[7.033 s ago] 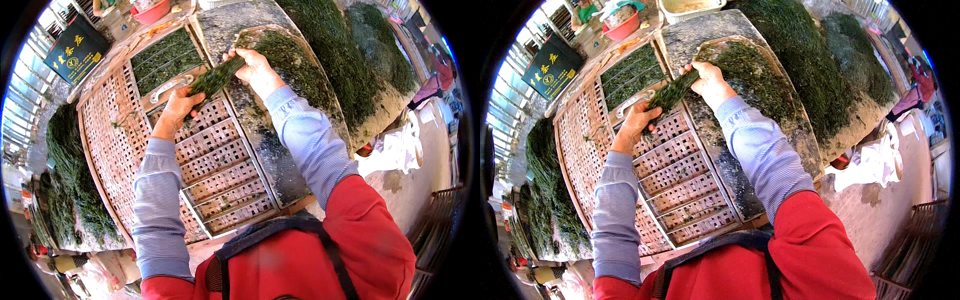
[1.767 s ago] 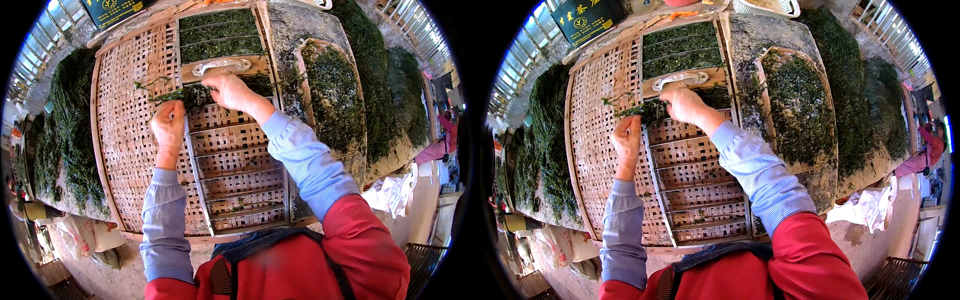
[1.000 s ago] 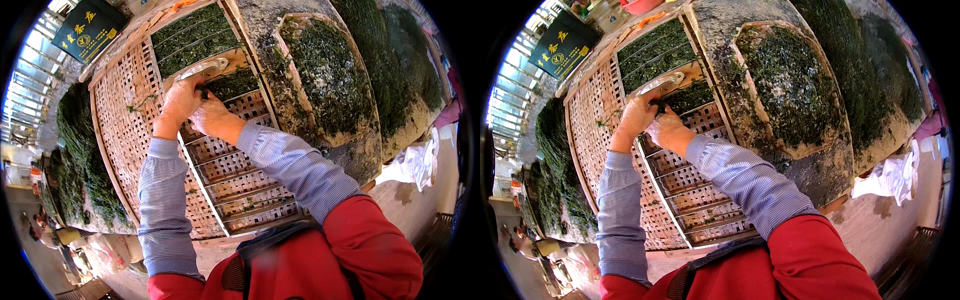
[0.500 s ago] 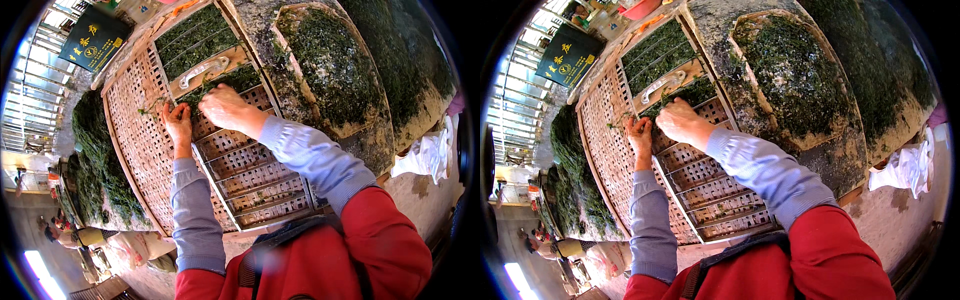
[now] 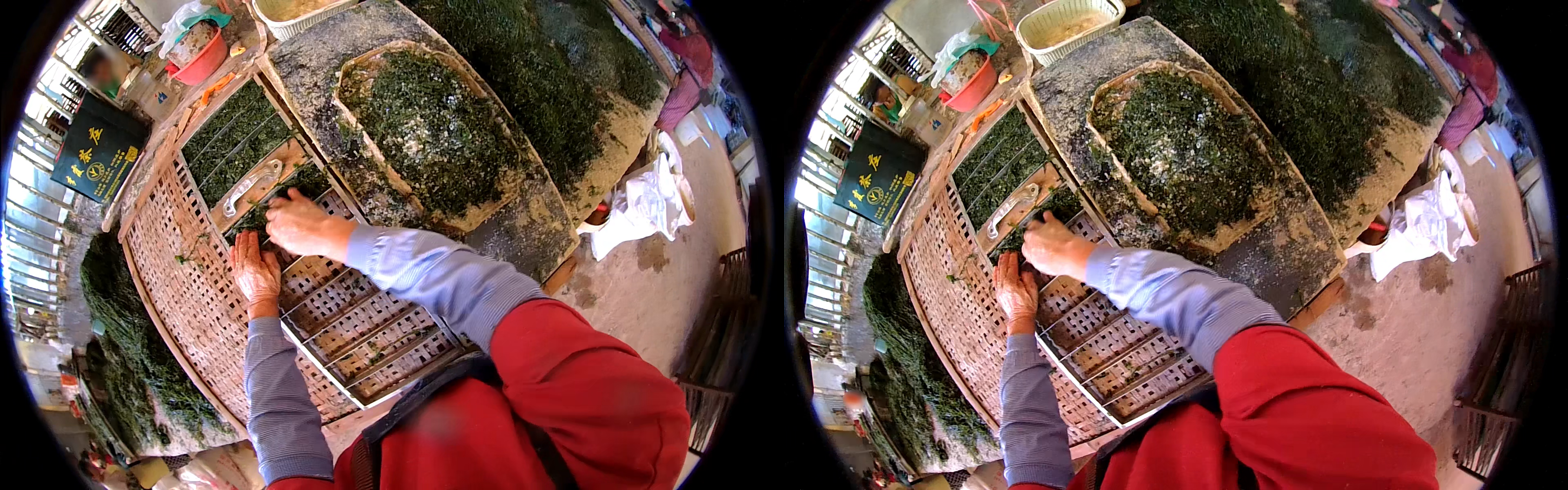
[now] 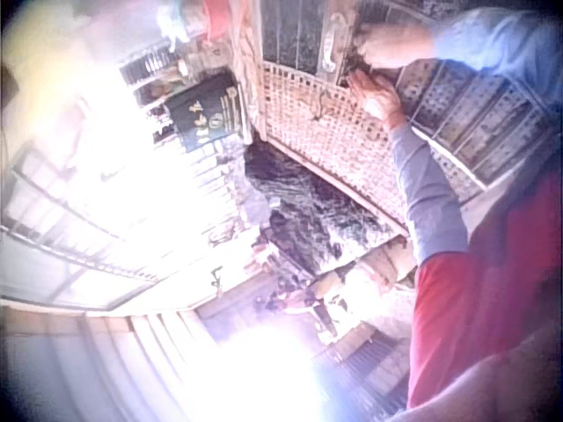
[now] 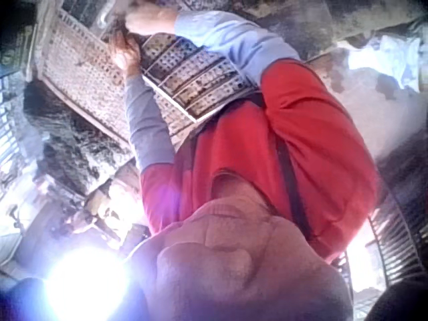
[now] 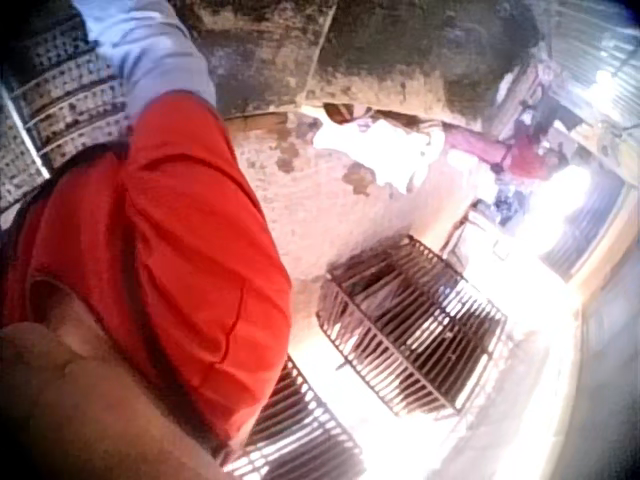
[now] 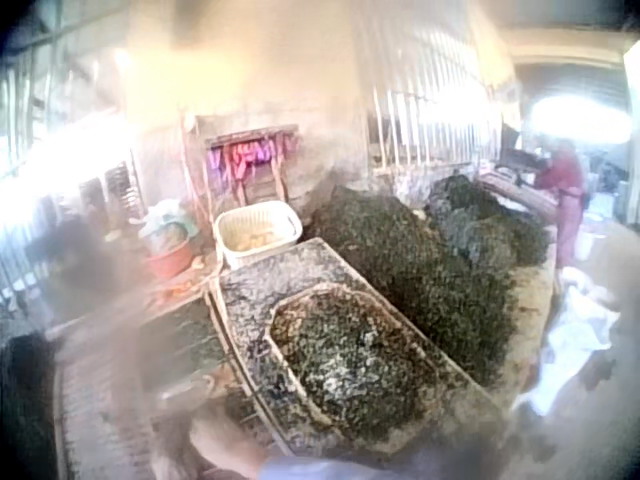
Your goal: The person gathers green leaves by hand from a table, packs them into a wooden mold, and presses them down with a handheld wooden tool.
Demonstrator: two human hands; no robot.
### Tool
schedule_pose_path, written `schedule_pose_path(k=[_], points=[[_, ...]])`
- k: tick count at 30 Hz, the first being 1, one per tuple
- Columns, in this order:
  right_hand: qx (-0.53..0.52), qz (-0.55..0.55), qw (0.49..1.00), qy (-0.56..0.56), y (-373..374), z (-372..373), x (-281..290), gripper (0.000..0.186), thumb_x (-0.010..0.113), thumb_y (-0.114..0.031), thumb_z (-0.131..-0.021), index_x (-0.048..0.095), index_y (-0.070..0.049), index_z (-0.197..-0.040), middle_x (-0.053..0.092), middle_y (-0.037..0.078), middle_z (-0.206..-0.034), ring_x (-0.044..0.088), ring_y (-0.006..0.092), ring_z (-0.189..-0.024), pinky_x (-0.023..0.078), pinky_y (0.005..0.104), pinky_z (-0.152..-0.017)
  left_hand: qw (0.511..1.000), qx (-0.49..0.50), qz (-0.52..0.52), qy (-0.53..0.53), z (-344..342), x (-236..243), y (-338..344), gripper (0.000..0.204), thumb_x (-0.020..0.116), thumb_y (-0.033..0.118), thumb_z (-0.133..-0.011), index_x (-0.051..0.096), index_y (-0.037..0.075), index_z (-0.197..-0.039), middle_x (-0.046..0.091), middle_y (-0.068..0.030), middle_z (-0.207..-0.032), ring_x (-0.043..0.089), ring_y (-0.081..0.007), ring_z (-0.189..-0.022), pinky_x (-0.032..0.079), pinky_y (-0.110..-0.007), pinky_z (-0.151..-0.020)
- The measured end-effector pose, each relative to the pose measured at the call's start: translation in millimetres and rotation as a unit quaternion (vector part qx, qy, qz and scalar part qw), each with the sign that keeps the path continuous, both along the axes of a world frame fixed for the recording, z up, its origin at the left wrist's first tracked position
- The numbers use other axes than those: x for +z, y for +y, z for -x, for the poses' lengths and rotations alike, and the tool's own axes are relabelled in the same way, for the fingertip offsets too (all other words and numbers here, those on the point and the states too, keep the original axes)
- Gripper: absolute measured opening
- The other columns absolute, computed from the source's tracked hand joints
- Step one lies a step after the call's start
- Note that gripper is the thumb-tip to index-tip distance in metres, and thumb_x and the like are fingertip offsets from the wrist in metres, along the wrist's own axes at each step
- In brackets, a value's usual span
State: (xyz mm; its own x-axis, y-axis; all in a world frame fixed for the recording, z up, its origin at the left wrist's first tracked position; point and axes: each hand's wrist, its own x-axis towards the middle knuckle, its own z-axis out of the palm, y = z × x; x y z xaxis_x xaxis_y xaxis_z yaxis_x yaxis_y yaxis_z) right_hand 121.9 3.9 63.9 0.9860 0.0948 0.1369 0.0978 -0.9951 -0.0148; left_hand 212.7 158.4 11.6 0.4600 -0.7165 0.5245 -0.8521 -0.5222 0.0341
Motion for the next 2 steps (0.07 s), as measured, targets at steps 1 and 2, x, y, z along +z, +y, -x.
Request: schedule_pose_path(k=[1,2], points=[[-0.004,-0.029,0.999,0.039,-13.9,6.5,12.6,0.028,0.055,-0.024,-0.083,0.065,-0.002,-0.096,0.059,0.017,-0.105,0.041,0.0276,-0.119,0.04,0.0528,-0.094,1.0,-0.001,-0.01,-0.012,-3.0,-2.5,3.1,0.041,0.049,0.016,-0.077,0.055,0.001,-0.115,0.051,-0.018,-0.125,0.044,-0.0298,-0.121,0.027,-0.042,-0.107],[-0.03,-0.013,0.999,0.028,-28.6,11.4,13.3,0.017,0.057,-0.025,-0.084,0.066,-0.013,-0.093,0.058,0.011,-0.101,0.048,0.0245,-0.107,0.028,0.0549,-0.103,1.0,0.004,-0.021,0.018,-0.9,2.4,7.0,0.044,0.049,0.018,-0.077,0.054,0.002,-0.118,0.049,-0.018,-0.127,0.041,-0.0295,-0.124,0.024,-0.041,-0.108]])
